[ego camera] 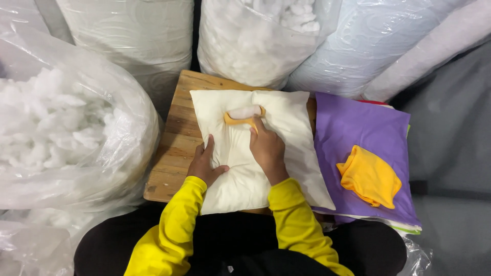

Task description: The person uses a lint roller to clean a white pillow, then places the pillow into a plastic bag, seals it, and wipes the outside of the bag with a yellow cloth.

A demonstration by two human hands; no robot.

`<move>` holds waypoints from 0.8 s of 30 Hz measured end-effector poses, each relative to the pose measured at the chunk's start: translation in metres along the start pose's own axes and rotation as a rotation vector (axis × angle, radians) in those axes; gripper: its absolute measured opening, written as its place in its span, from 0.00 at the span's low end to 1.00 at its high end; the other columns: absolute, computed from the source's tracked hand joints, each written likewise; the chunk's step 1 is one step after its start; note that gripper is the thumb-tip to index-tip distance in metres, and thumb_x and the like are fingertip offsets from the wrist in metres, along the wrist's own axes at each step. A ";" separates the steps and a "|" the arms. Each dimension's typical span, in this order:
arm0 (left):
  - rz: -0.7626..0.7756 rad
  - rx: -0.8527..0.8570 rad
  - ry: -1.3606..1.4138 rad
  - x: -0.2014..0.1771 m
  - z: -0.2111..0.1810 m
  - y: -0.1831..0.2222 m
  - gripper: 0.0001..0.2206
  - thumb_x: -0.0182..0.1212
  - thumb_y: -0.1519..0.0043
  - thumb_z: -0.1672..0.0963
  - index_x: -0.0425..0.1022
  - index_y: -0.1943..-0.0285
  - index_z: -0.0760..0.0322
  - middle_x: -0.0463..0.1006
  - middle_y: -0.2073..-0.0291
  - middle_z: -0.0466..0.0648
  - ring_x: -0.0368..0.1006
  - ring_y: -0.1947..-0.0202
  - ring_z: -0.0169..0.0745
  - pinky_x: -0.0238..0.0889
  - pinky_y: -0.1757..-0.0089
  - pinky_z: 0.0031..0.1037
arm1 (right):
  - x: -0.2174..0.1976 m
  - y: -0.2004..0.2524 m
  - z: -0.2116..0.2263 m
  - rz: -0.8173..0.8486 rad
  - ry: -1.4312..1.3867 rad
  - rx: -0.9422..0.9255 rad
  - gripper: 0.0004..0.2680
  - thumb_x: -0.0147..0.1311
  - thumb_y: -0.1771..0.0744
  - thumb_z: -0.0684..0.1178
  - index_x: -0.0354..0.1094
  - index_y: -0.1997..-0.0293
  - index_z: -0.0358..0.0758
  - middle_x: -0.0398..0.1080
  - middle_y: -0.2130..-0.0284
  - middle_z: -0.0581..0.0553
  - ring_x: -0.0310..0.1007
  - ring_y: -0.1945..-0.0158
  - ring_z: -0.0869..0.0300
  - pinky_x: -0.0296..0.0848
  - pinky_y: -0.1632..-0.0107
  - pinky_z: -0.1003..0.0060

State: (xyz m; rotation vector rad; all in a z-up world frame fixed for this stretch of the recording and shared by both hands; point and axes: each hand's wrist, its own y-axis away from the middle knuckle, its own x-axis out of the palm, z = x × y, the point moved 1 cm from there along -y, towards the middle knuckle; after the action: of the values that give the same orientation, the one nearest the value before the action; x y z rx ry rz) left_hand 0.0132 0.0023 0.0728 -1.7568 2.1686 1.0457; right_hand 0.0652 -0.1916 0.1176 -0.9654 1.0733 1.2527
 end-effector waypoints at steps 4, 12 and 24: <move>-0.018 0.018 -0.009 0.003 0.001 0.000 0.45 0.70 0.40 0.52 0.40 0.17 0.50 0.53 0.26 0.61 0.58 0.28 0.62 0.59 0.35 0.43 | 0.031 -0.053 -0.008 0.003 -0.095 0.006 0.16 0.39 0.29 0.61 0.57 0.31 0.64 0.77 0.64 0.31 0.80 0.54 0.38 0.77 0.52 0.46; -0.062 0.002 -0.003 0.005 0.005 0.002 0.44 0.69 0.40 0.52 0.40 0.17 0.52 0.55 0.27 0.62 0.61 0.30 0.61 0.62 0.37 0.42 | 0.015 0.037 -0.032 -0.111 -0.202 -0.066 0.17 0.44 0.29 0.57 0.58 0.30 0.62 0.77 0.61 0.27 0.79 0.56 0.38 0.79 0.54 0.46; -0.102 -0.005 -0.111 0.024 0.020 -0.011 0.53 0.72 0.48 0.46 0.33 0.18 0.41 0.51 0.28 0.54 0.63 0.35 0.59 0.62 0.41 0.48 | -0.098 0.197 -0.131 0.253 -0.262 -0.099 0.16 0.49 0.33 0.50 0.67 0.36 0.54 0.76 0.42 0.54 0.79 0.44 0.56 0.73 0.46 0.63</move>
State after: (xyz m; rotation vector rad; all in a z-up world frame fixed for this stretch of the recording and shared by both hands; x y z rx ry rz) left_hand 0.0105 -0.0056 0.0410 -1.7468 1.9912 1.0973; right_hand -0.1433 -0.3246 0.1843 -0.7282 0.9528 1.6049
